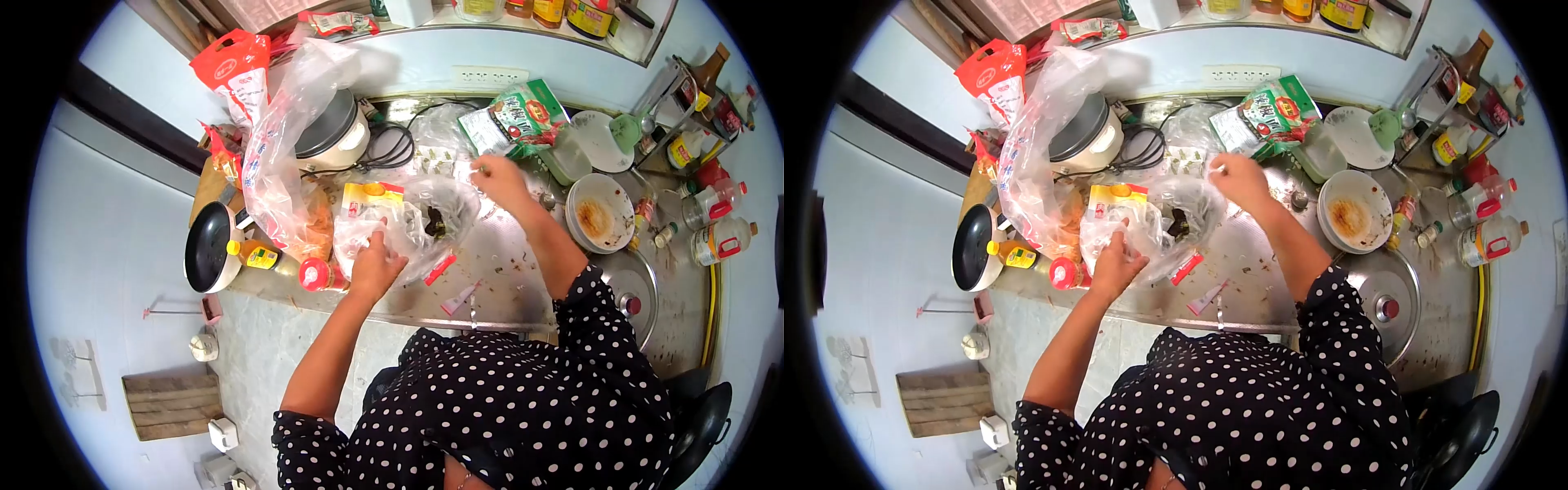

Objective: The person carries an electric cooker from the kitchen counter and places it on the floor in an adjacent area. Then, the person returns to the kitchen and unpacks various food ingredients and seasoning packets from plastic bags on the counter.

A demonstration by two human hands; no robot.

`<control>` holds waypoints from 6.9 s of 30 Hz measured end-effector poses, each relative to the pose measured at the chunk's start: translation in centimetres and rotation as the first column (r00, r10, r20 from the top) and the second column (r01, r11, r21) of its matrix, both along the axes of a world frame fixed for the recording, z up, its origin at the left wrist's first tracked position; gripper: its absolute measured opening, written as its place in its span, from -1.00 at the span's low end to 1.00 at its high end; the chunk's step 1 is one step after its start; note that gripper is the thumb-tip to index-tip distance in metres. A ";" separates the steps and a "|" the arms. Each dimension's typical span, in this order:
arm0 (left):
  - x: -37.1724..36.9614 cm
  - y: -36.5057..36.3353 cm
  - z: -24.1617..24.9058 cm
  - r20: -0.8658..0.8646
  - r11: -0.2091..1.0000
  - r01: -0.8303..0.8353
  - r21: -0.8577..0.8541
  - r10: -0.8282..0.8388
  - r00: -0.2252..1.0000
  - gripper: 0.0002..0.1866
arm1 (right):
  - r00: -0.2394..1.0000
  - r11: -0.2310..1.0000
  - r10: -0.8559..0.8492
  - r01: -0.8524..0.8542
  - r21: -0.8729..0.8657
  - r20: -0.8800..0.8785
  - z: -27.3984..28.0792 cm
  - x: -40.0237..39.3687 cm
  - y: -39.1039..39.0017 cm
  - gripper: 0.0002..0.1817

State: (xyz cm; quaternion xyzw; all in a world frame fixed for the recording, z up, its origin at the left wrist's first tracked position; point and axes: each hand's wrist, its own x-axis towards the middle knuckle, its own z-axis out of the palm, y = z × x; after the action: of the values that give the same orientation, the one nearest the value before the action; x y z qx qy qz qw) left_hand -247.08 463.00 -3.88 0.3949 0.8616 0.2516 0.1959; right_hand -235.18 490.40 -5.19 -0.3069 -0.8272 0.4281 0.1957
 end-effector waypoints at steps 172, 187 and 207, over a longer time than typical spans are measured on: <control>-2.5 2.7 2.2 -0.255 0.891 0.302 -0.339 -0.396 0.882 -0.53 | 0.949 0.818 -0.295 0.190 0.543 0.112 15.7 3.7 25.4 -0.77; 0.7 5.5 9.4 -0.449 0.907 0.312 0.283 -0.162 0.878 -0.67 | 0.981 0.961 -0.194 0.185 0.207 0.025 18.8 2.8 23.3 -0.81; 6.2 14.4 8.7 -0.194 0.790 0.107 0.603 0.016 0.981 0.25 | 0.871 0.828 -0.216 -0.076 -0.555 -0.442 24.8 2.3 -0.5 -0.87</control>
State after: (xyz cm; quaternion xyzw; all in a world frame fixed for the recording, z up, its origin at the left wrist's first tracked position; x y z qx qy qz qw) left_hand -240.85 477.41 4.85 0.4796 0.7390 0.4728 -0.0189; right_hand -232.93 489.89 19.61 -0.2640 -0.5778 0.7048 0.3157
